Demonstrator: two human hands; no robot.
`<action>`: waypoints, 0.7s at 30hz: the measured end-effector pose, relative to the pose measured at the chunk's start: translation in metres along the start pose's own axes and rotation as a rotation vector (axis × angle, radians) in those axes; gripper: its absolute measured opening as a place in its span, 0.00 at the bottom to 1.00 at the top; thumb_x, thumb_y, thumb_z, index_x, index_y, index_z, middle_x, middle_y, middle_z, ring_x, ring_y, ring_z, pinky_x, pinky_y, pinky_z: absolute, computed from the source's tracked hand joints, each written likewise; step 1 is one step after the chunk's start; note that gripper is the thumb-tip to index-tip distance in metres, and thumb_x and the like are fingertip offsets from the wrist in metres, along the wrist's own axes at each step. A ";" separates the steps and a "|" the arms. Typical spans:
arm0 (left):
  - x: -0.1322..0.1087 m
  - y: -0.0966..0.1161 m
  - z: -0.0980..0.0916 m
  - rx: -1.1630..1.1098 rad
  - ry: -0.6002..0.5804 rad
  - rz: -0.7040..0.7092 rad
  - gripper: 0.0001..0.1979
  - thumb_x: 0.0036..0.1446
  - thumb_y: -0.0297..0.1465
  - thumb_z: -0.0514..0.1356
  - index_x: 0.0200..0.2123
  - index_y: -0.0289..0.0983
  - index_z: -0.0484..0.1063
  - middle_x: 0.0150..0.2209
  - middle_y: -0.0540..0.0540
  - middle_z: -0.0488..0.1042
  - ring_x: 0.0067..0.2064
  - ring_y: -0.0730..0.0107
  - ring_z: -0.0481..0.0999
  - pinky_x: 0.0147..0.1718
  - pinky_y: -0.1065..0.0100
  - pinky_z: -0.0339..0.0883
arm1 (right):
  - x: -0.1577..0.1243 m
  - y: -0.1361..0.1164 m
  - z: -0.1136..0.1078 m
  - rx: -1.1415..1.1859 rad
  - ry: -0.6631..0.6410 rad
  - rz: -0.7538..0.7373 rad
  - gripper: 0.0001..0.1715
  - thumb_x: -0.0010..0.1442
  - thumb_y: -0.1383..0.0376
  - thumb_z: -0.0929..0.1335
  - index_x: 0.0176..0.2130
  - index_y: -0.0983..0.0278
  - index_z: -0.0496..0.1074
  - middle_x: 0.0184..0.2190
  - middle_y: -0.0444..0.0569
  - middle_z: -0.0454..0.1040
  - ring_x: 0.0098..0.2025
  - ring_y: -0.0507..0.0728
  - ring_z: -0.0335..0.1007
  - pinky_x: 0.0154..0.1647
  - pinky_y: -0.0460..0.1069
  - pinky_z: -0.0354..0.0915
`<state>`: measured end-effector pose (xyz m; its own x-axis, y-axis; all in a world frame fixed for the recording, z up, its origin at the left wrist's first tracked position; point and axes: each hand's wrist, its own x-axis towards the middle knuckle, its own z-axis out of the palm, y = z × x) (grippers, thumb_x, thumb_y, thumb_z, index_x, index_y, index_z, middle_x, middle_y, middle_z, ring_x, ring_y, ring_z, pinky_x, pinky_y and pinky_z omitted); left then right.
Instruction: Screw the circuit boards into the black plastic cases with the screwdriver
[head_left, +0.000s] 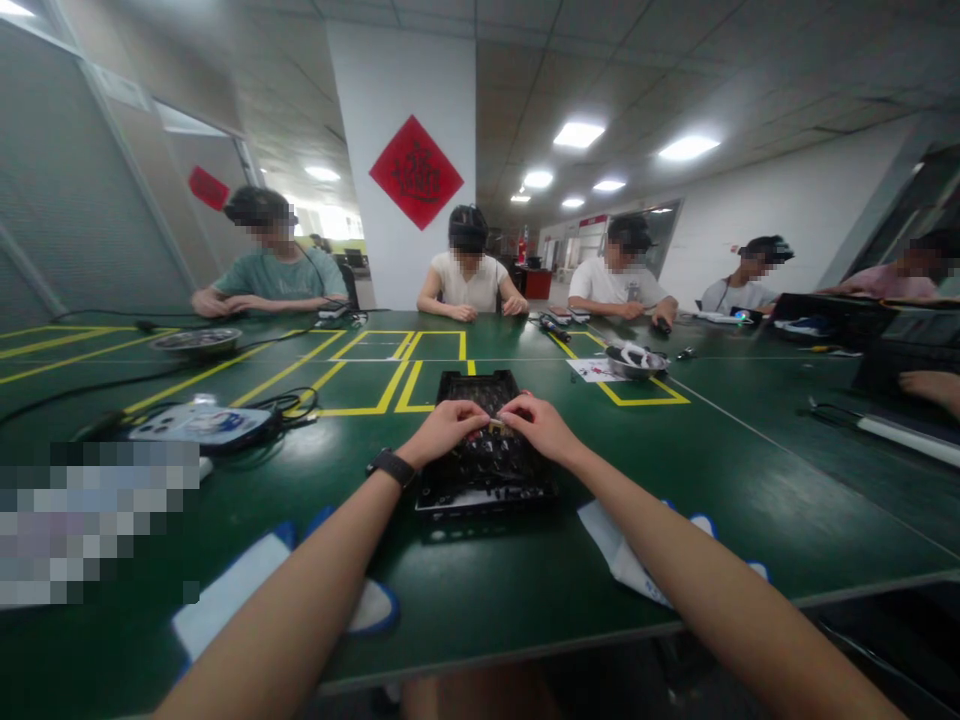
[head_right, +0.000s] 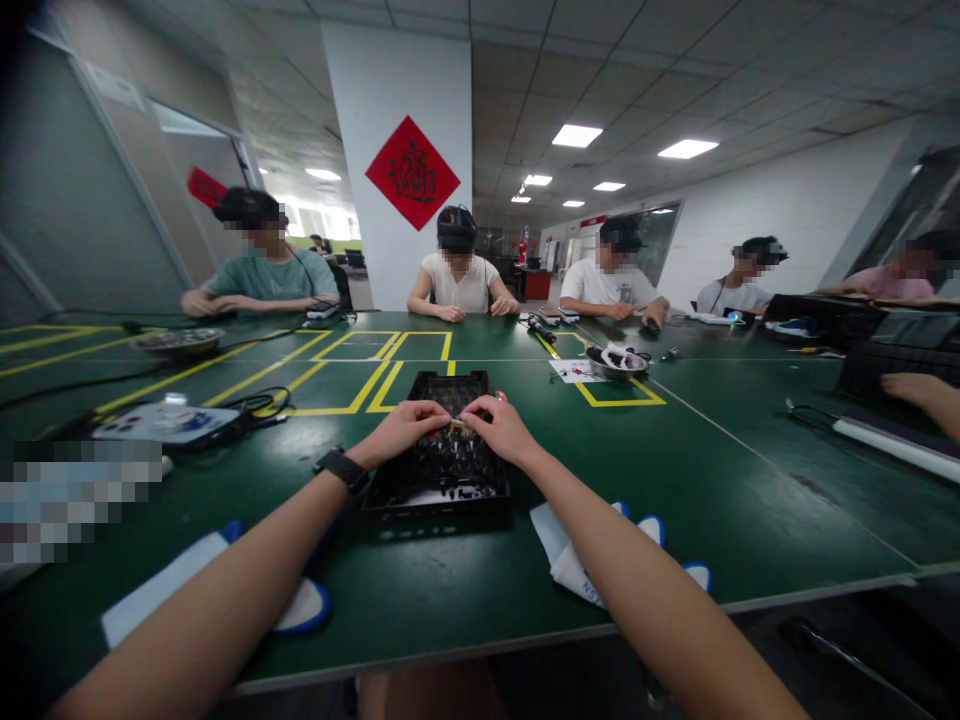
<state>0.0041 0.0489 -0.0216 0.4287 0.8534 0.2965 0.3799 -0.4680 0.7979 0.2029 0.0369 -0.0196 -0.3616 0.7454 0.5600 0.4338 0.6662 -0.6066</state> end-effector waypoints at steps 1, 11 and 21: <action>0.000 0.000 0.000 -0.003 0.000 -0.009 0.16 0.51 0.41 0.55 0.31 0.32 0.73 0.22 0.50 0.70 0.24 0.75 0.67 0.25 0.73 0.59 | 0.000 0.000 0.000 0.007 -0.015 -0.002 0.11 0.56 0.62 0.64 0.33 0.64 0.73 0.33 0.47 0.74 0.38 0.53 0.67 0.43 0.50 0.60; 0.000 0.000 0.001 0.001 0.044 -0.028 0.16 0.50 0.40 0.55 0.30 0.33 0.73 0.21 0.50 0.69 0.23 0.75 0.66 0.24 0.73 0.57 | 0.001 0.004 0.000 0.072 -0.006 0.080 0.10 0.53 0.63 0.65 0.35 0.64 0.72 0.35 0.47 0.72 0.37 0.53 0.67 0.42 0.50 0.62; -0.001 0.001 0.000 0.009 0.043 -0.012 0.16 0.51 0.40 0.55 0.30 0.33 0.73 0.20 0.51 0.68 0.23 0.75 0.65 0.24 0.73 0.57 | 0.001 0.005 0.002 0.119 -0.031 0.052 0.11 0.54 0.62 0.65 0.36 0.65 0.71 0.34 0.47 0.72 0.37 0.53 0.67 0.41 0.49 0.62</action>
<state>0.0042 0.0478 -0.0210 0.3885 0.8678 0.3097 0.3917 -0.4598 0.7970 0.2027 0.0406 -0.0231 -0.3674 0.7784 0.5090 0.3522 0.6230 -0.6985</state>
